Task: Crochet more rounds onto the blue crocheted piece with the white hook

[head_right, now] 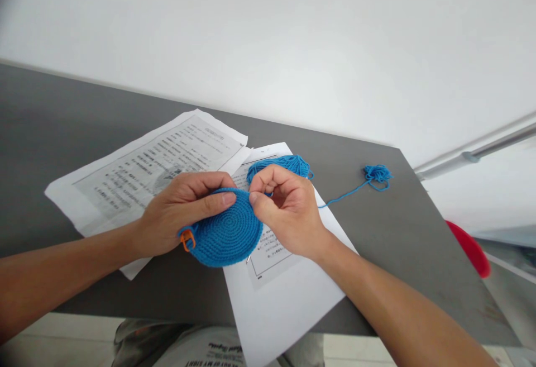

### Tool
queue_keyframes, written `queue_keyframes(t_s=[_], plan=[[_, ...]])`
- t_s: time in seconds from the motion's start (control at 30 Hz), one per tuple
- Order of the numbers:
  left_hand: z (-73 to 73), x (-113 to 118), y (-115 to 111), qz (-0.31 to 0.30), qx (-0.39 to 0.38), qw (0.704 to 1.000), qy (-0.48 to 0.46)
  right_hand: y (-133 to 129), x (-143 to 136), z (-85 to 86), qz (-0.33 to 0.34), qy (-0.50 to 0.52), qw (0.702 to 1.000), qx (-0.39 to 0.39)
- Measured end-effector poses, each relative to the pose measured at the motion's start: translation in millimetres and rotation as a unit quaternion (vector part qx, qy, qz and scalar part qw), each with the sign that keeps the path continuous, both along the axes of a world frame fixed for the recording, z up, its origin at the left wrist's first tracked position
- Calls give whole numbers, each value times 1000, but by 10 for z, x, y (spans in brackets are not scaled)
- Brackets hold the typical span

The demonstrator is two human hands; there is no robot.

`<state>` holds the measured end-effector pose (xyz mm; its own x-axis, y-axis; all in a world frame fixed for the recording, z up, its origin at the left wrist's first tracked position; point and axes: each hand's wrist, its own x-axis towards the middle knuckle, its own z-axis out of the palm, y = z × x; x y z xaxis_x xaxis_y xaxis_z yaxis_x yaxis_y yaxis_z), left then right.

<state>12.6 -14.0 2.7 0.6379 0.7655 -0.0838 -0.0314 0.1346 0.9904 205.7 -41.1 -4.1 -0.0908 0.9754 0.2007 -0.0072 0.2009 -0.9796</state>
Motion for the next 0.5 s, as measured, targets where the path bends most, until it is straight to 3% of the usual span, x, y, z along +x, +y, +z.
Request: queue_keyframes(t_s=[0.5], plan=[[-6,-25,27,-9,60,998,25,-5,-13,28,5,-15,1000,6]])
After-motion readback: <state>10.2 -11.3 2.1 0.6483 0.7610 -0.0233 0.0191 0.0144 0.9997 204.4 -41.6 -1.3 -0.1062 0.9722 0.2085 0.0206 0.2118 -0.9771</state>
